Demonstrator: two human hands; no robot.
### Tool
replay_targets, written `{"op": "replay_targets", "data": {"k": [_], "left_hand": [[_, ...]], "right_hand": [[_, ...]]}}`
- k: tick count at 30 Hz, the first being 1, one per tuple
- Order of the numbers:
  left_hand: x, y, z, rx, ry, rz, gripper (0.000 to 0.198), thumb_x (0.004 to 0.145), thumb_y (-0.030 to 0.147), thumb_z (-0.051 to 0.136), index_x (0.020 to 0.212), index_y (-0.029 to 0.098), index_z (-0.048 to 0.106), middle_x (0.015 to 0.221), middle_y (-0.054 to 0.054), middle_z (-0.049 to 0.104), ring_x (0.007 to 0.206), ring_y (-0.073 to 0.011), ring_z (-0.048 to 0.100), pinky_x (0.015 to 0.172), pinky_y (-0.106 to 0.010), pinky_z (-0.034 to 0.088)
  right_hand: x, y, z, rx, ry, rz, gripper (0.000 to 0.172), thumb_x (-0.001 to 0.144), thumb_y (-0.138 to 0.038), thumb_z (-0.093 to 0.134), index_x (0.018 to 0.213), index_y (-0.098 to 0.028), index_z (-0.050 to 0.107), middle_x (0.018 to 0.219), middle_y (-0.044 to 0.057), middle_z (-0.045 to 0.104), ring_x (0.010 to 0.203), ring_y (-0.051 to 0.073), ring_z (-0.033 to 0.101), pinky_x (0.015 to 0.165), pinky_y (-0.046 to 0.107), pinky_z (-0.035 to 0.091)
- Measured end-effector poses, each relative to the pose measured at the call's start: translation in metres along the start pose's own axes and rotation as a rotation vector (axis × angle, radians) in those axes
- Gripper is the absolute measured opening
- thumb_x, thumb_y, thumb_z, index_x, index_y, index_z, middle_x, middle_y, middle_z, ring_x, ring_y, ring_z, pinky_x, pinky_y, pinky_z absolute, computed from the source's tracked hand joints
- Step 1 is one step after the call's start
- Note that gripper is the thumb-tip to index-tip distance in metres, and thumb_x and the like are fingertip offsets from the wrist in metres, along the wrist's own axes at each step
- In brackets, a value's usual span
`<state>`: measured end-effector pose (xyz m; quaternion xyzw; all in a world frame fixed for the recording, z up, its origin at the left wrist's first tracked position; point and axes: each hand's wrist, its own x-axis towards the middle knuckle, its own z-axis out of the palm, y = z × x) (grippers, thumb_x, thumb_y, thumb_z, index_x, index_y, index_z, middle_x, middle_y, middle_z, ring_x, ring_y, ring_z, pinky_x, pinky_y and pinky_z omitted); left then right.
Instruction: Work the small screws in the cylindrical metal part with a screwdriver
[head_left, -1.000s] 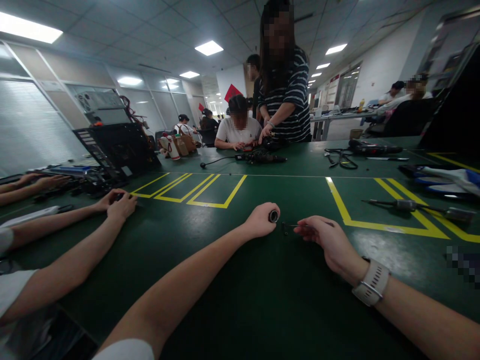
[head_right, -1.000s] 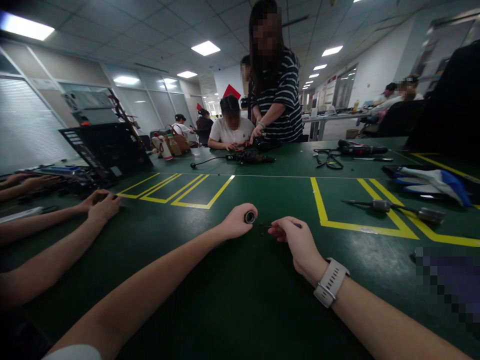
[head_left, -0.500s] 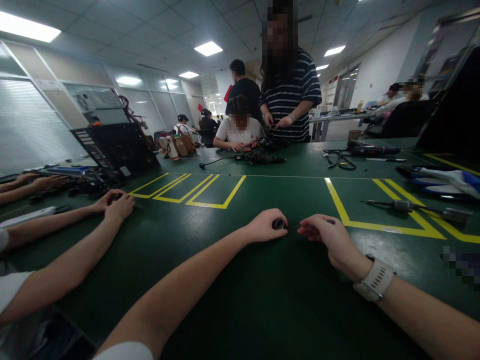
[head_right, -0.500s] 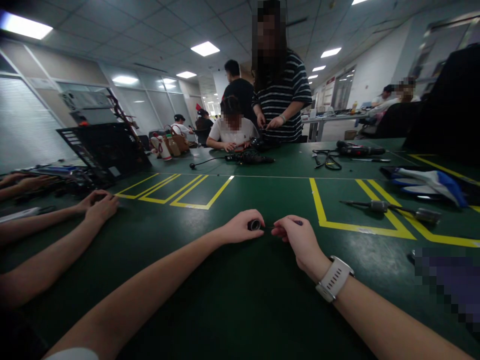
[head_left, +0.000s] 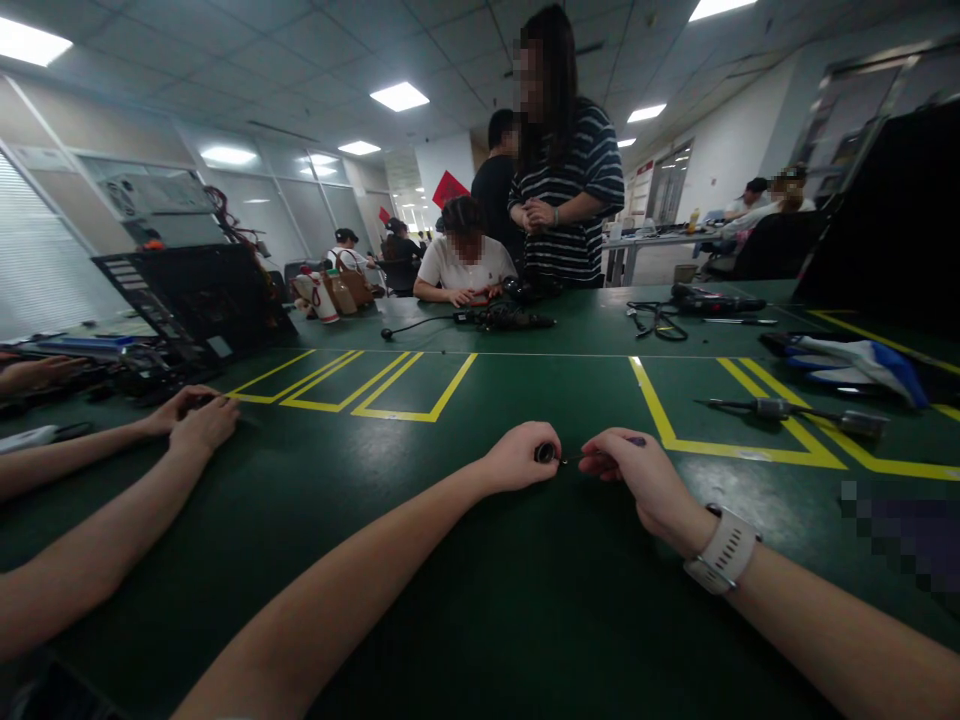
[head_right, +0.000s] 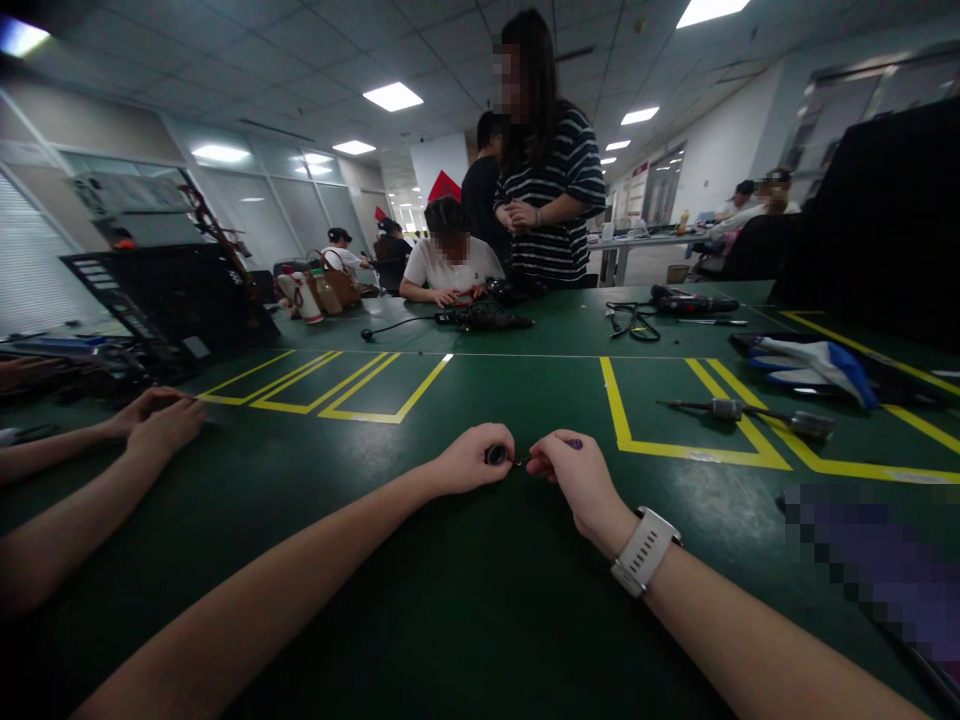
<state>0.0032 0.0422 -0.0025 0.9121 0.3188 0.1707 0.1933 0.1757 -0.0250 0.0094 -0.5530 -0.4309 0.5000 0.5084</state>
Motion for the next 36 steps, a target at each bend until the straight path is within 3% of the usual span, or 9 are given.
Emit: {"op": "replay_targets", "data": {"k": [8, 15, 20, 24, 27, 32, 36], "left_hand": [[-0.001, 0.0, 0.002, -0.024, 0.023, -0.014, 0.007, 0.073, 0.018, 0.057, 0.079, 0.015, 0.058, 0.083, -0.002, 0.056, 0.08, -0.0139, 0.052, 0.074, -0.027, 0.043], [-0.005, 0.002, 0.001, -0.09, 0.076, -0.013, 0.024, 0.073, 0.019, 0.061, 0.096, 0.017, 0.057, 0.102, -0.005, 0.054, 0.093, -0.0161, 0.052, 0.082, -0.03, 0.044], [-0.003, 0.005, -0.001, -0.075, 0.026, 0.013, 0.027, 0.079, 0.033, 0.059, 0.102, 0.018, 0.058, 0.104, -0.006, 0.054, 0.096, -0.0169, 0.051, 0.085, -0.031, 0.041], [0.0, 0.01, -0.001, 0.028, -0.027, 0.012, 0.041, 0.074, 0.049, 0.061, 0.103, 0.021, 0.058, 0.103, -0.005, 0.055, 0.095, -0.0197, 0.05, 0.082, -0.032, 0.04], [0.003, 0.014, 0.001, 0.115, -0.055, 0.006, 0.032, 0.075, 0.047, 0.061, 0.094, 0.021, 0.06, 0.101, -0.004, 0.054, 0.093, -0.0197, 0.049, 0.077, -0.03, 0.039], [0.01, 0.013, 0.006, 0.175, -0.062, 0.031, 0.014, 0.085, 0.031, 0.049, 0.084, 0.019, 0.056, 0.088, -0.002, 0.055, 0.082, -0.0159, 0.05, 0.068, -0.026, 0.038], [0.026, 0.016, 0.011, 0.188, -0.067, 0.057, 0.009, 0.082, 0.025, 0.05, 0.078, 0.018, 0.054, 0.081, -0.001, 0.054, 0.075, -0.0146, 0.049, 0.064, -0.025, 0.039]], "right_hand": [[0.001, -0.011, -0.002, 0.059, 0.065, -0.025, 0.012, 0.063, -0.023, 0.056, 0.054, -0.016, 0.061, 0.048, 0.002, 0.061, 0.051, 0.014, 0.056, 0.053, 0.028, 0.038], [0.004, -0.009, -0.004, 0.123, 0.088, -0.007, 0.012, 0.063, -0.024, 0.058, 0.055, -0.016, 0.061, 0.049, 0.002, 0.061, 0.05, 0.015, 0.057, 0.052, 0.029, 0.039], [0.005, -0.008, -0.006, 0.153, 0.099, -0.012, 0.011, 0.063, -0.024, 0.06, 0.057, -0.016, 0.062, 0.051, 0.002, 0.062, 0.052, 0.016, 0.058, 0.054, 0.03, 0.041], [0.005, -0.022, -0.011, 0.176, 0.15, -0.058, 0.013, 0.065, -0.027, 0.059, 0.057, -0.017, 0.06, 0.05, 0.003, 0.06, 0.052, 0.016, 0.057, 0.054, 0.03, 0.042], [0.008, -0.043, -0.017, 0.156, 0.183, -0.135, 0.015, 0.068, -0.029, 0.056, 0.059, -0.018, 0.059, 0.054, 0.003, 0.061, 0.056, 0.017, 0.059, 0.056, 0.03, 0.043], [0.022, -0.084, -0.042, -0.08, 0.147, -0.322, 0.013, 0.076, -0.032, 0.058, 0.075, -0.019, 0.062, 0.076, 0.002, 0.066, 0.074, 0.015, 0.06, 0.064, 0.026, 0.043], [0.045, -0.094, -0.093, -0.479, 0.124, -0.361, 0.012, 0.075, -0.026, 0.064, 0.069, -0.016, 0.067, 0.068, 0.001, 0.064, 0.067, 0.014, 0.054, 0.066, 0.028, 0.036]]}}
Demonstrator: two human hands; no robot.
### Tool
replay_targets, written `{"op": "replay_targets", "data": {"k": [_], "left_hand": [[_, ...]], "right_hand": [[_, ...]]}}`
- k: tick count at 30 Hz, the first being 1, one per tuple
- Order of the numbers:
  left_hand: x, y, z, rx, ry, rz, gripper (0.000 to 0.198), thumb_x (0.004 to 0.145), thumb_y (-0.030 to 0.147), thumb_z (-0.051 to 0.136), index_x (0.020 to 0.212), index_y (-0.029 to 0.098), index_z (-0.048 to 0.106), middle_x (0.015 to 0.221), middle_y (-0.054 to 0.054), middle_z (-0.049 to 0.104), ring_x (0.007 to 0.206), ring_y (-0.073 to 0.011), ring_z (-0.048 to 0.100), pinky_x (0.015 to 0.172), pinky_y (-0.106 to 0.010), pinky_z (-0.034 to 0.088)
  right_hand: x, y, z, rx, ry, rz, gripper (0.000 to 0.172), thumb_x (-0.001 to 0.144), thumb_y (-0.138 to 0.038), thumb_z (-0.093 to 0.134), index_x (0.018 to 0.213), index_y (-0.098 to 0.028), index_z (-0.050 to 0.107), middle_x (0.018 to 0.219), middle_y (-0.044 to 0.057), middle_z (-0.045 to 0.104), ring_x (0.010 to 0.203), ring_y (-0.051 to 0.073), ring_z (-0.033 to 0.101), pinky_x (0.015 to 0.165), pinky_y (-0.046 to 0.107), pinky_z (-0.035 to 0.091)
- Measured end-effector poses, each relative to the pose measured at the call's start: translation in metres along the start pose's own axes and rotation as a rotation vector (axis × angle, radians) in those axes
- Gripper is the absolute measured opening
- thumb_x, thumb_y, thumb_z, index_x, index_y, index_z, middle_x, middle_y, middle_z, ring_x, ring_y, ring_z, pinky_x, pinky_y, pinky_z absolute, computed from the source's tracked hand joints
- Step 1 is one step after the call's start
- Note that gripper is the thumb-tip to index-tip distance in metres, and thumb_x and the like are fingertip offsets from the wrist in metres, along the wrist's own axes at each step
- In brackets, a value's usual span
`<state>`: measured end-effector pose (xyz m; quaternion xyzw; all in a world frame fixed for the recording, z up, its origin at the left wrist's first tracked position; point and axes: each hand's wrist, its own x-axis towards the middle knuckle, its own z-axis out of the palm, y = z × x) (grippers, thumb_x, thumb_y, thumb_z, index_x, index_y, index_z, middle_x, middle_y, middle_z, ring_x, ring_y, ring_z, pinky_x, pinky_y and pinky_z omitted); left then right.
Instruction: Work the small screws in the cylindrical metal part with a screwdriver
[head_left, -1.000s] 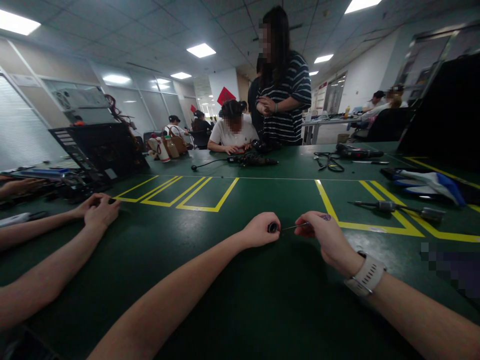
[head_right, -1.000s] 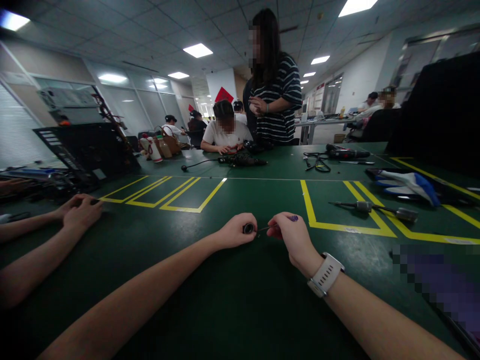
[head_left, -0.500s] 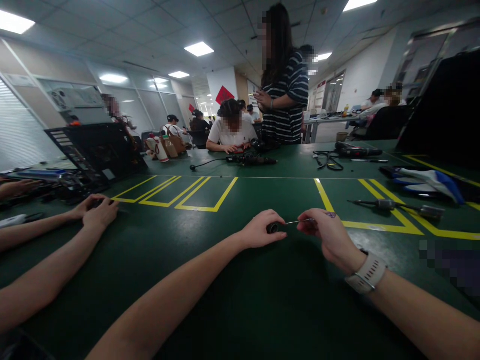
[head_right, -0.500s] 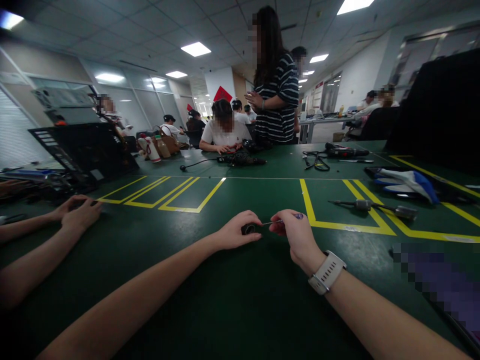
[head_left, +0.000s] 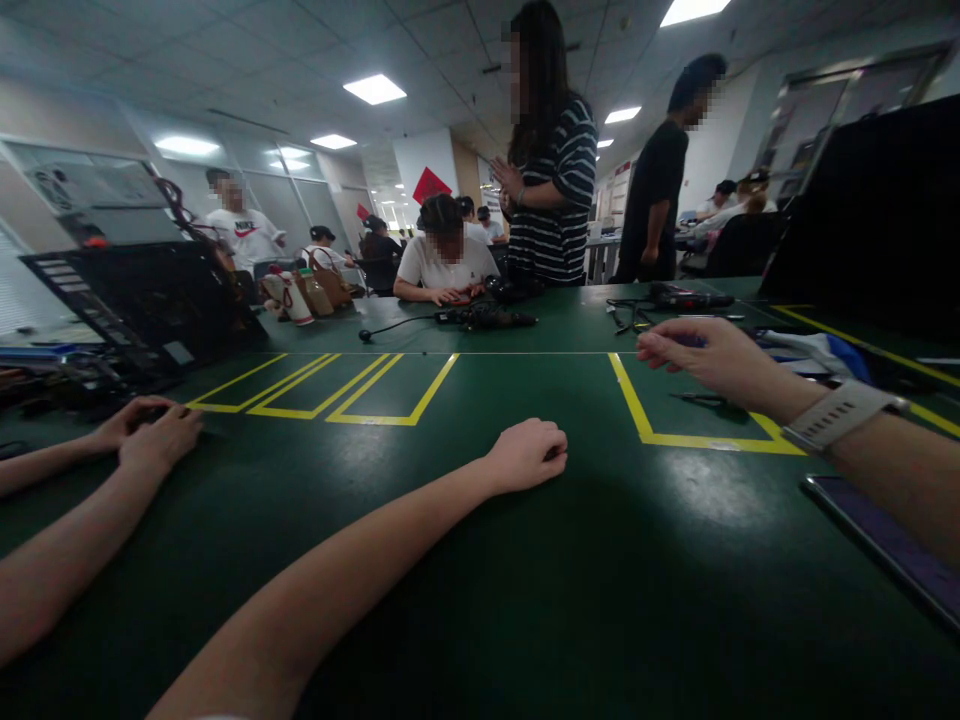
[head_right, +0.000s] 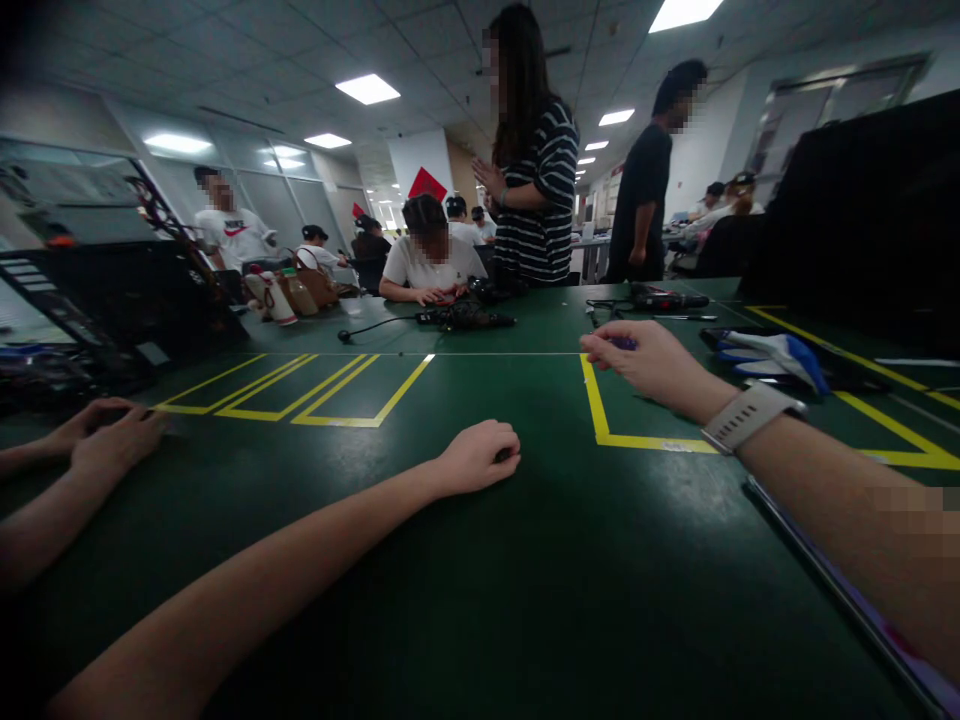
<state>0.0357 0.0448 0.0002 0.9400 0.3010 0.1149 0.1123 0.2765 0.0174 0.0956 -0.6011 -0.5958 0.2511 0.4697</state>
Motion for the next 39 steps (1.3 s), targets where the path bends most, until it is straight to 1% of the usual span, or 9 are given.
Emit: {"op": "replay_targets", "data": {"k": [2, 4, 9, 17, 24, 28, 33, 36, 39], "left_hand": [[0.014, 0.005, 0.002, -0.001, -0.018, 0.027, 0.008, 0.081, 0.025, 0.051, 0.077, 0.018, 0.053, 0.079, -0.001, 0.054, 0.074, -0.0147, 0.05, 0.063, -0.025, 0.039], [0.032, 0.011, 0.005, -0.004, -0.026, 0.076, 0.009, 0.08, 0.025, 0.052, 0.075, 0.018, 0.053, 0.08, -0.001, 0.054, 0.075, -0.0151, 0.051, 0.063, -0.025, 0.04], [0.084, 0.026, 0.017, -0.009, -0.075, 0.174, 0.011, 0.081, 0.027, 0.051, 0.078, 0.017, 0.053, 0.084, -0.003, 0.055, 0.077, -0.0155, 0.052, 0.06, -0.024, 0.04], [0.149, 0.046, 0.039, 0.039, -0.066, 0.204, 0.015, 0.081, 0.031, 0.047, 0.081, 0.017, 0.053, 0.091, -0.005, 0.055, 0.079, -0.0171, 0.053, 0.053, -0.025, 0.036], [0.19, 0.069, 0.058, 0.02, -0.071, 0.292, 0.019, 0.083, 0.033, 0.047, 0.083, 0.017, 0.055, 0.094, -0.007, 0.057, 0.086, -0.0212, 0.055, 0.059, -0.03, 0.04], [0.199, 0.075, 0.062, 0.007, -0.098, 0.346, 0.031, 0.083, 0.044, 0.048, 0.093, 0.016, 0.055, 0.097, -0.01, 0.058, 0.089, -0.0232, 0.056, 0.065, -0.032, 0.043], [0.192, 0.077, 0.055, -0.063, -0.051, 0.304, 0.056, 0.08, 0.057, 0.043, 0.114, 0.013, 0.051, 0.107, -0.013, 0.058, 0.095, -0.0258, 0.056, 0.074, -0.035, 0.045], [0.181, 0.072, 0.047, -0.073, 0.04, 0.318, 0.049, 0.086, 0.047, 0.039, 0.118, 0.011, 0.052, 0.113, -0.014, 0.056, 0.099, -0.0254, 0.056, 0.083, -0.036, 0.043], [0.159, 0.059, 0.039, -0.1, 0.169, 0.299, 0.037, 0.087, 0.035, 0.041, 0.11, 0.011, 0.057, 0.111, -0.014, 0.057, 0.101, -0.0243, 0.055, 0.086, -0.035, 0.042]], "right_hand": [[0.01, 0.025, -0.022, -0.19, 0.023, 0.021, 0.008, 0.069, -0.017, 0.069, 0.062, -0.016, 0.066, 0.063, 0.0, 0.059, 0.064, 0.013, 0.048, 0.066, 0.03, 0.031], [0.016, 0.052, -0.04, -0.338, 0.026, 0.059, 0.013, 0.064, -0.008, 0.069, 0.058, -0.017, 0.062, 0.056, -0.001, 0.053, 0.057, 0.013, 0.043, 0.062, 0.032, 0.027], [0.021, 0.105, -0.06, -0.532, -0.113, 0.11, 0.023, 0.057, 0.003, 0.067, 0.059, -0.019, 0.062, 0.054, 0.0, 0.053, 0.052, 0.015, 0.044, 0.06, 0.033, 0.027], [0.031, 0.136, -0.07, -0.638, -0.177, 0.087, 0.023, 0.06, 0.001, 0.065, 0.063, -0.021, 0.06, 0.069, 0.005, 0.061, 0.065, 0.019, 0.053, 0.066, 0.031, 0.033], [0.039, 0.132, -0.081, -0.685, -0.126, 0.084, 0.018, 0.062, -0.004, 0.064, 0.067, -0.02, 0.059, 0.071, 0.007, 0.062, 0.068, 0.02, 0.056, 0.067, 0.032, 0.035], [0.048, 0.121, -0.081, -0.687, -0.074, 0.073, 0.016, 0.062, -0.005, 0.064, 0.068, -0.019, 0.058, 0.066, 0.005, 0.059, 0.064, 0.02, 0.052, 0.064, 0.032, 0.034], [0.056, 0.098, -0.071, -0.616, -0.003, 0.049, 0.017, 0.06, -0.005, 0.064, 0.066, -0.019, 0.057, 0.063, 0.002, 0.056, 0.062, 0.019, 0.05, 0.062, 0.033, 0.034], [0.053, 0.078, -0.059, -0.518, 0.046, 0.044, 0.016, 0.06, -0.005, 0.065, 0.064, -0.019, 0.056, 0.064, 0.002, 0.055, 0.063, 0.018, 0.05, 0.063, 0.033, 0.036], [0.042, 0.058, -0.039, -0.344, 0.081, 0.076, 0.012, 0.065, -0.01, 0.063, 0.071, -0.017, 0.055, 0.066, 0.002, 0.055, 0.059, 0.016, 0.051, 0.059, 0.032, 0.041]]}}
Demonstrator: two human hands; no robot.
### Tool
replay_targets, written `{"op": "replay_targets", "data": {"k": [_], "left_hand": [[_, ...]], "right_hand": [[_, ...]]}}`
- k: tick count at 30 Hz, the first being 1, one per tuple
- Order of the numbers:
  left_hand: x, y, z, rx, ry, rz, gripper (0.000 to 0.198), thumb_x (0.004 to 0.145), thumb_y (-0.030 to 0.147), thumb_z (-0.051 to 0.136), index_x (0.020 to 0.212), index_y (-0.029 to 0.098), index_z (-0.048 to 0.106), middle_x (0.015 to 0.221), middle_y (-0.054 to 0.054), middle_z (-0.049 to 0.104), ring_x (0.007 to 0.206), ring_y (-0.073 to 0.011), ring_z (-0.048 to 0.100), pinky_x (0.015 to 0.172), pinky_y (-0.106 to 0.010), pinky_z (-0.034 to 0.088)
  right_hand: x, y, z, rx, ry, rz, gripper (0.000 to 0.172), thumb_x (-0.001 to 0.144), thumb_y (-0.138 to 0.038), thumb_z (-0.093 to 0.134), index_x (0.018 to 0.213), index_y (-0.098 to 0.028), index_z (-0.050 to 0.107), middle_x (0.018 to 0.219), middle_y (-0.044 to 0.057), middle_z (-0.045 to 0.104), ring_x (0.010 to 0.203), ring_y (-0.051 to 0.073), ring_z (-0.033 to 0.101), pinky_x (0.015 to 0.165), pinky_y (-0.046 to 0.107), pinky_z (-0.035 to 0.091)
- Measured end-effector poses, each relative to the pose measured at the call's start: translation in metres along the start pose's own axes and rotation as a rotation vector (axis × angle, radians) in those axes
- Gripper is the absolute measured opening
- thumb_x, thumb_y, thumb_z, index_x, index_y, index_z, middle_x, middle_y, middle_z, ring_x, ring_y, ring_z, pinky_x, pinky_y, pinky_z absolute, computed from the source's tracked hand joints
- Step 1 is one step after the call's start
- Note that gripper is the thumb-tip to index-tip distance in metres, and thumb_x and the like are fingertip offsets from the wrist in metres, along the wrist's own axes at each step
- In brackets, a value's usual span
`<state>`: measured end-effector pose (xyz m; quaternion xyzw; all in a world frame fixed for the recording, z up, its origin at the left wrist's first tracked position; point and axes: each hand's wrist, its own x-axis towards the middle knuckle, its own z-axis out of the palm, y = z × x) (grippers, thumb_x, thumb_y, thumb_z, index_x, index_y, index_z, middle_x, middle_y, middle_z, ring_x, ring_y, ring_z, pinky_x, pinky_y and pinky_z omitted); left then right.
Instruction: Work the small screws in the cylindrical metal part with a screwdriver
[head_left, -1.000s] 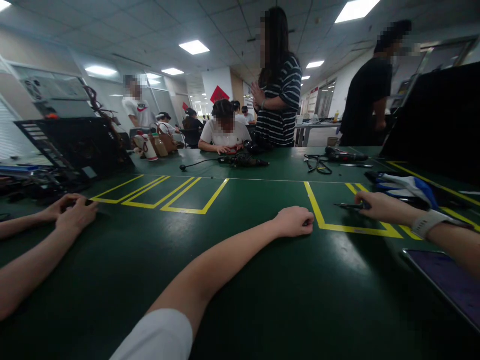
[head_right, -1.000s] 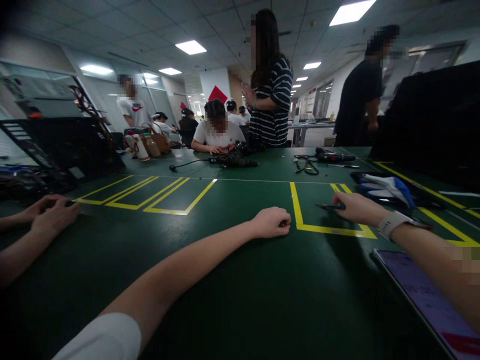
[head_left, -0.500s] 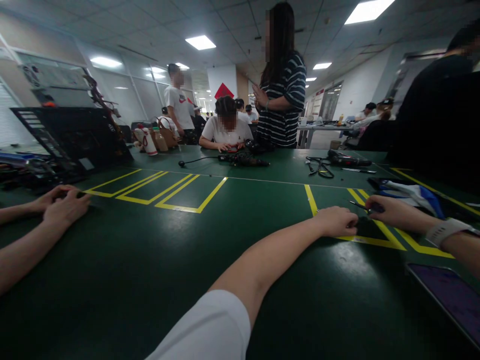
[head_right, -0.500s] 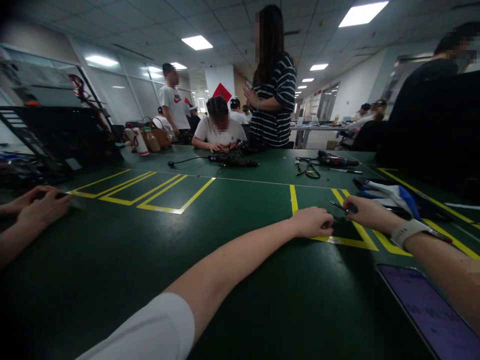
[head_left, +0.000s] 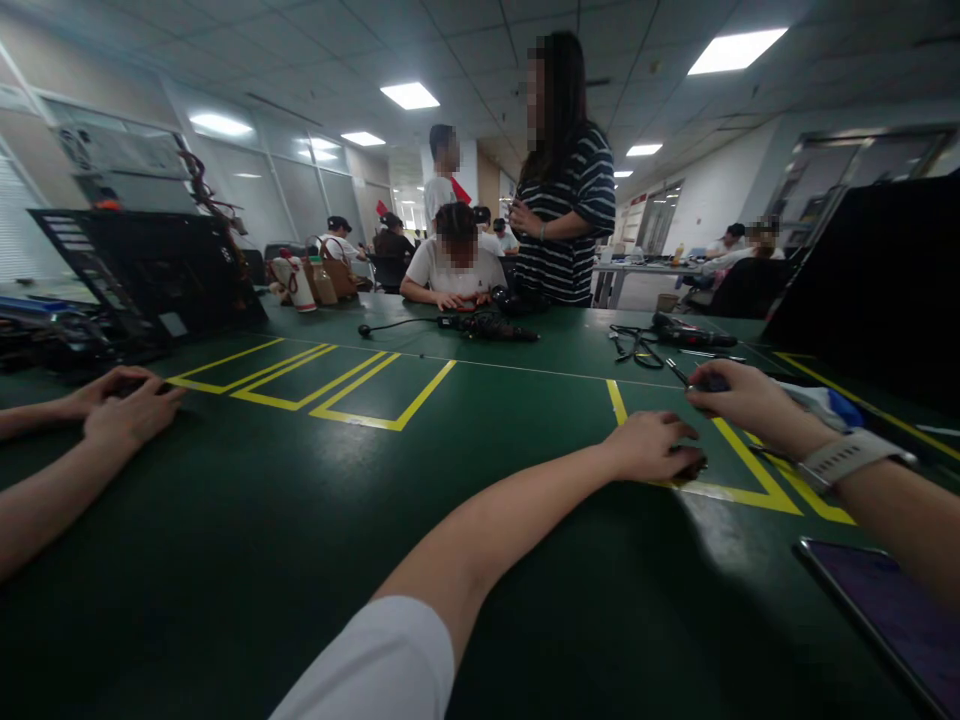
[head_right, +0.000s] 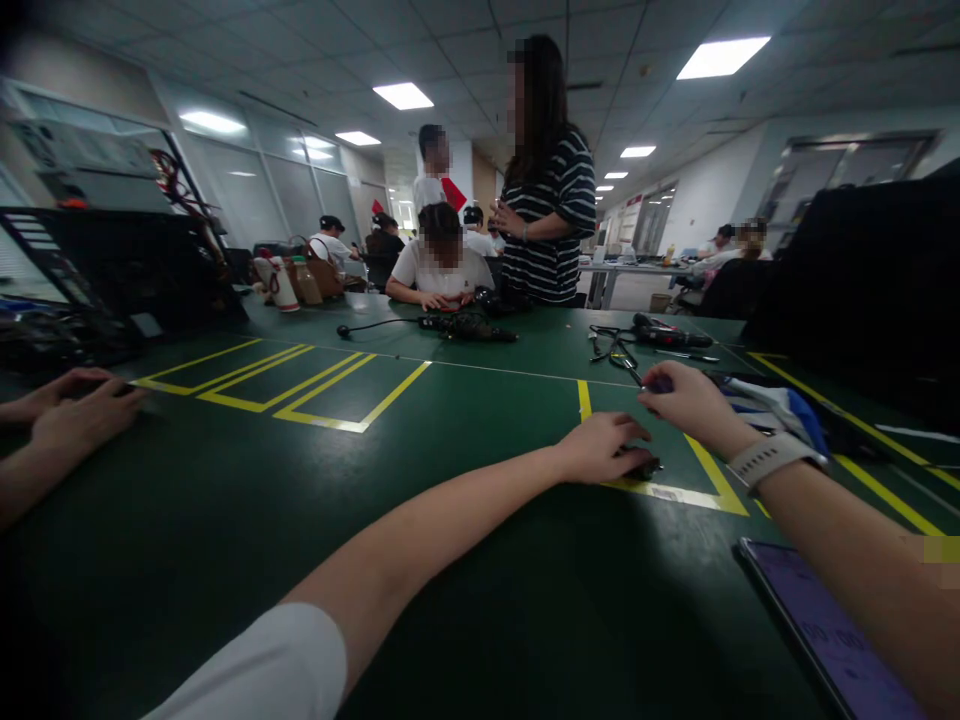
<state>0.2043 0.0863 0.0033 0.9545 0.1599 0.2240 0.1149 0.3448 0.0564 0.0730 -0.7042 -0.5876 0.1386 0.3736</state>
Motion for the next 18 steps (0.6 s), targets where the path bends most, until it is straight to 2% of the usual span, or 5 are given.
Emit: {"op": "replay_targets", "data": {"k": [5, 9, 11, 14, 18], "left_hand": [[-0.068, -0.01, -0.03, -0.204, 0.225, -0.22, 0.02, 0.085, 0.019, 0.043, 0.091, 0.012, 0.061, 0.097, -0.01, 0.06, 0.093, -0.0196, 0.054, 0.086, -0.033, 0.042], [-0.132, -0.007, -0.052, -0.551, 0.437, -0.559, 0.013, 0.084, 0.018, 0.044, 0.092, 0.016, 0.054, 0.091, -0.005, 0.056, 0.085, -0.0162, 0.054, 0.077, -0.03, 0.045], [-0.159, -0.001, -0.059, -0.759, 0.48, -0.649, 0.017, 0.083, 0.022, 0.047, 0.099, 0.018, 0.049, 0.097, -0.004, 0.054, 0.083, -0.0152, 0.054, 0.072, -0.028, 0.047], [-0.188, 0.01, -0.067, -0.898, 0.508, -0.705, 0.027, 0.082, 0.024, 0.05, 0.109, 0.022, 0.047, 0.11, -0.005, 0.051, 0.089, -0.0161, 0.054, 0.07, -0.027, 0.049], [-0.203, 0.016, -0.074, -1.058, 0.517, -0.81, 0.037, 0.083, 0.02, 0.051, 0.119, 0.026, 0.048, 0.12, -0.007, 0.05, 0.094, -0.0172, 0.056, 0.075, -0.03, 0.049]], "right_hand": [[-0.042, -0.041, 0.042, 0.349, -0.082, 0.028, 0.015, 0.067, -0.019, 0.065, 0.079, -0.018, 0.056, 0.074, 0.001, 0.057, 0.061, 0.014, 0.056, 0.054, 0.027, 0.049], [-0.088, -0.072, 0.087, 0.56, -0.232, 0.032, 0.015, 0.068, -0.024, 0.064, 0.08, -0.019, 0.057, 0.075, 0.0, 0.058, 0.066, 0.015, 0.059, 0.055, 0.027, 0.052], [-0.109, -0.084, 0.109, 0.626, -0.307, 0.044, 0.013, 0.069, -0.024, 0.064, 0.079, -0.018, 0.058, 0.073, 0.0, 0.058, 0.066, 0.015, 0.059, 0.054, 0.028, 0.053], [-0.131, -0.095, 0.135, 0.697, -0.382, 0.063, 0.011, 0.071, -0.022, 0.064, 0.079, -0.018, 0.057, 0.075, 0.0, 0.059, 0.068, 0.016, 0.061, 0.056, 0.028, 0.054], [-0.142, -0.097, 0.153, 0.765, -0.433, 0.091, 0.014, 0.073, -0.023, 0.063, 0.085, -0.018, 0.06, 0.086, 0.003, 0.062, 0.075, 0.016, 0.062, 0.066, 0.031, 0.055]]}}
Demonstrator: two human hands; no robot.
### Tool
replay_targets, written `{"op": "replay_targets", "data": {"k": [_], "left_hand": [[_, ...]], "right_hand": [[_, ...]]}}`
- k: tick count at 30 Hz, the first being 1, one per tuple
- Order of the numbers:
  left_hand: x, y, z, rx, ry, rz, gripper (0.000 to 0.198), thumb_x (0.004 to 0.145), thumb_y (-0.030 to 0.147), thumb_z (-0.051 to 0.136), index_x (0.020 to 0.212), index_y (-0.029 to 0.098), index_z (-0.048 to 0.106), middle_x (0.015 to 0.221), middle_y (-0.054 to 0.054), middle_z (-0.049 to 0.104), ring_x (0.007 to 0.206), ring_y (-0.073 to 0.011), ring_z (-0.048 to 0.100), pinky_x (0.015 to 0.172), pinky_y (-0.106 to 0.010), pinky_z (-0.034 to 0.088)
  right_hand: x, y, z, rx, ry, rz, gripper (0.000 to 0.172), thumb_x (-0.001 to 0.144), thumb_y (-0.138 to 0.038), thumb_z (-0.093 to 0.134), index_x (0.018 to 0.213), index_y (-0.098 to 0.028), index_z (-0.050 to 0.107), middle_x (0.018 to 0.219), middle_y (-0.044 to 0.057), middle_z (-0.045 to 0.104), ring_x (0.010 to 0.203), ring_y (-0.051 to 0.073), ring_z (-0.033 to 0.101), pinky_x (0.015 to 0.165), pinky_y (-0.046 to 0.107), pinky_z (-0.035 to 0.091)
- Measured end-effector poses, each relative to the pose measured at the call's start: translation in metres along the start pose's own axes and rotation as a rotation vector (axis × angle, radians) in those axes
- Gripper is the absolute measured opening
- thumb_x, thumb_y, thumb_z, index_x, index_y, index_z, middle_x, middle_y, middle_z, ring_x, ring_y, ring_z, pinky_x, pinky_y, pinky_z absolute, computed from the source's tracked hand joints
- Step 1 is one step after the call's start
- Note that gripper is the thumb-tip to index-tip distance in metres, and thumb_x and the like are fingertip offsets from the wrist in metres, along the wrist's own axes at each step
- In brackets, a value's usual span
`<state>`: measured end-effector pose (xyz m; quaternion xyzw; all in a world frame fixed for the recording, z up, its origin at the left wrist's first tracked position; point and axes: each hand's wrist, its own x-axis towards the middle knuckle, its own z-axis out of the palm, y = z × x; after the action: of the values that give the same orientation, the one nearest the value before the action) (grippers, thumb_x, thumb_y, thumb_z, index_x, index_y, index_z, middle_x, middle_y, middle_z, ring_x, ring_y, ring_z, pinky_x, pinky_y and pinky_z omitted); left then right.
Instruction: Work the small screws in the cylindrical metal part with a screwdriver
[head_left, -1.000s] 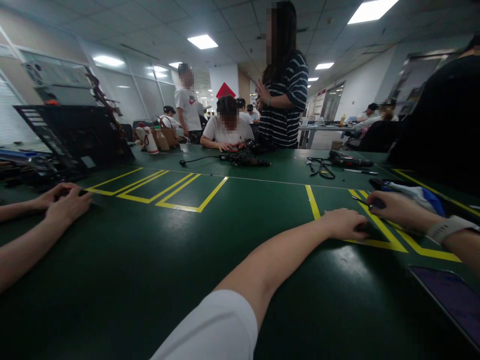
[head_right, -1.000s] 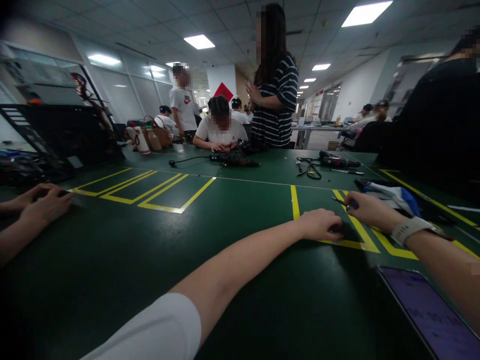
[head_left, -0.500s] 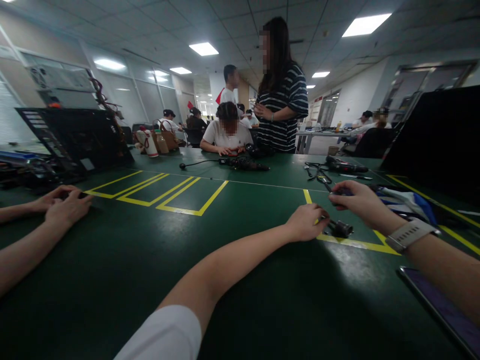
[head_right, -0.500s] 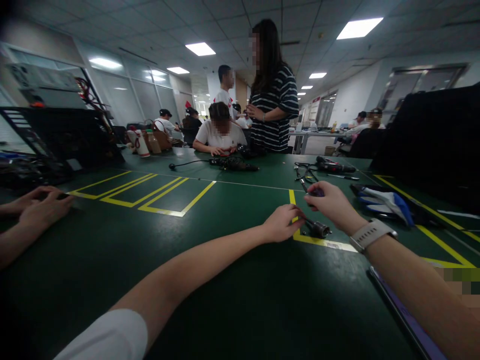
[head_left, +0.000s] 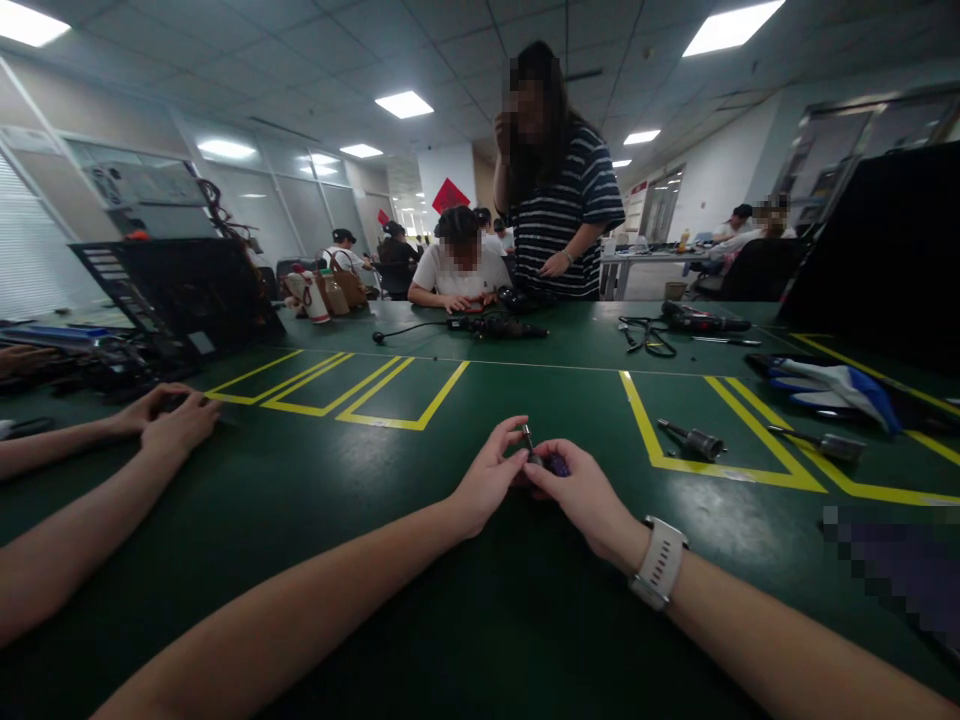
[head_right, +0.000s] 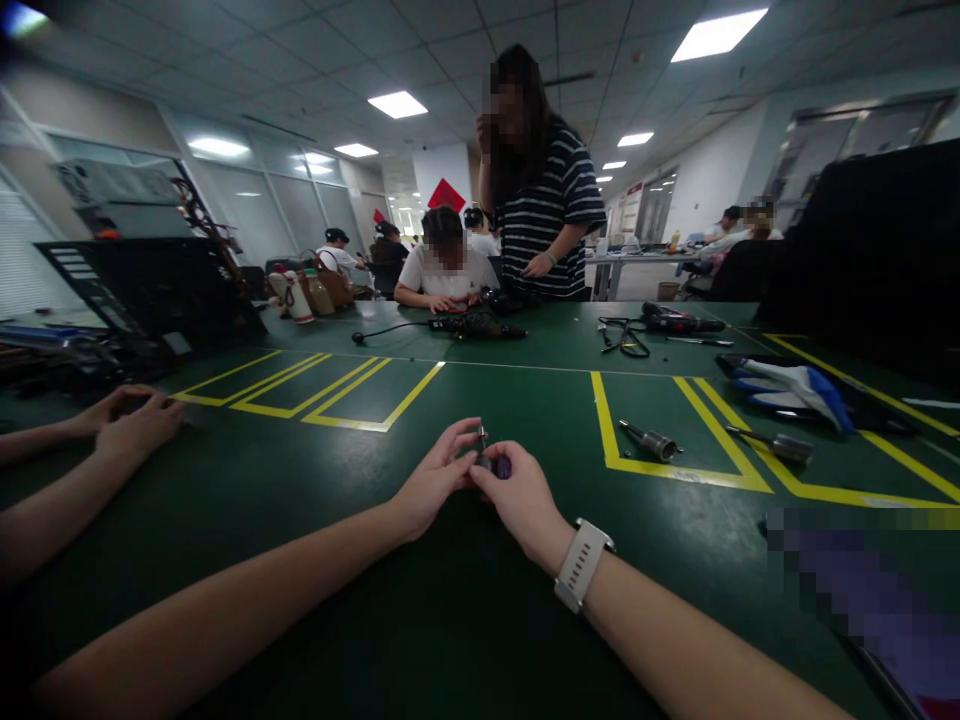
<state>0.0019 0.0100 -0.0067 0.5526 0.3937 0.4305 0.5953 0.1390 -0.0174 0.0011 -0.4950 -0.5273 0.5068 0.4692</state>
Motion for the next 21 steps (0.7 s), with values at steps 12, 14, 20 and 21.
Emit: {"op": "replay_targets", "data": {"k": [12, 14, 20, 21], "left_hand": [[0.009, 0.009, -0.011, -0.395, 0.036, -0.281, 0.02, 0.077, 0.0, 0.053, 0.094, 0.005, 0.062, 0.092, -0.013, 0.067, 0.084, -0.0172, 0.065, 0.081, -0.03, 0.052], [0.009, 0.01, -0.011, -0.396, 0.055, -0.276, 0.019, 0.076, 0.001, 0.055, 0.093, 0.005, 0.063, 0.091, -0.013, 0.067, 0.083, -0.0171, 0.066, 0.081, -0.029, 0.052], [0.009, 0.011, -0.01, -0.442, 0.098, -0.267, 0.019, 0.077, 0.001, 0.057, 0.095, 0.005, 0.062, 0.089, -0.013, 0.068, 0.082, -0.0162, 0.066, 0.077, -0.026, 0.054], [0.009, 0.01, -0.01, -0.456, 0.106, -0.261, 0.019, 0.077, 0.001, 0.057, 0.095, 0.005, 0.062, 0.088, -0.013, 0.068, 0.081, -0.0161, 0.066, 0.076, -0.026, 0.055]], "right_hand": [[0.002, 0.008, -0.016, 0.142, 0.072, -0.008, 0.04, 0.079, -0.037, 0.059, 0.116, -0.022, 0.057, 0.104, 0.007, 0.063, 0.09, 0.021, 0.061, 0.074, 0.037, 0.052], [0.0, 0.005, -0.019, 0.107, 0.098, -0.079, 0.038, 0.08, -0.041, 0.058, 0.11, -0.02, 0.062, 0.095, 0.006, 0.065, 0.083, 0.019, 0.059, 0.071, 0.035, 0.049], [-0.014, -0.001, -0.024, 0.035, 0.122, -0.363, 0.03, 0.085, -0.041, 0.05, 0.076, -0.019, 0.068, 0.066, 0.002, 0.059, 0.065, 0.016, 0.054, 0.059, 0.031, 0.042], [-0.016, -0.001, -0.024, -0.007, 0.119, -0.389, 0.03, 0.085, -0.04, 0.049, 0.072, -0.019, 0.067, 0.062, 0.001, 0.058, 0.062, 0.016, 0.052, 0.058, 0.03, 0.041]]}}
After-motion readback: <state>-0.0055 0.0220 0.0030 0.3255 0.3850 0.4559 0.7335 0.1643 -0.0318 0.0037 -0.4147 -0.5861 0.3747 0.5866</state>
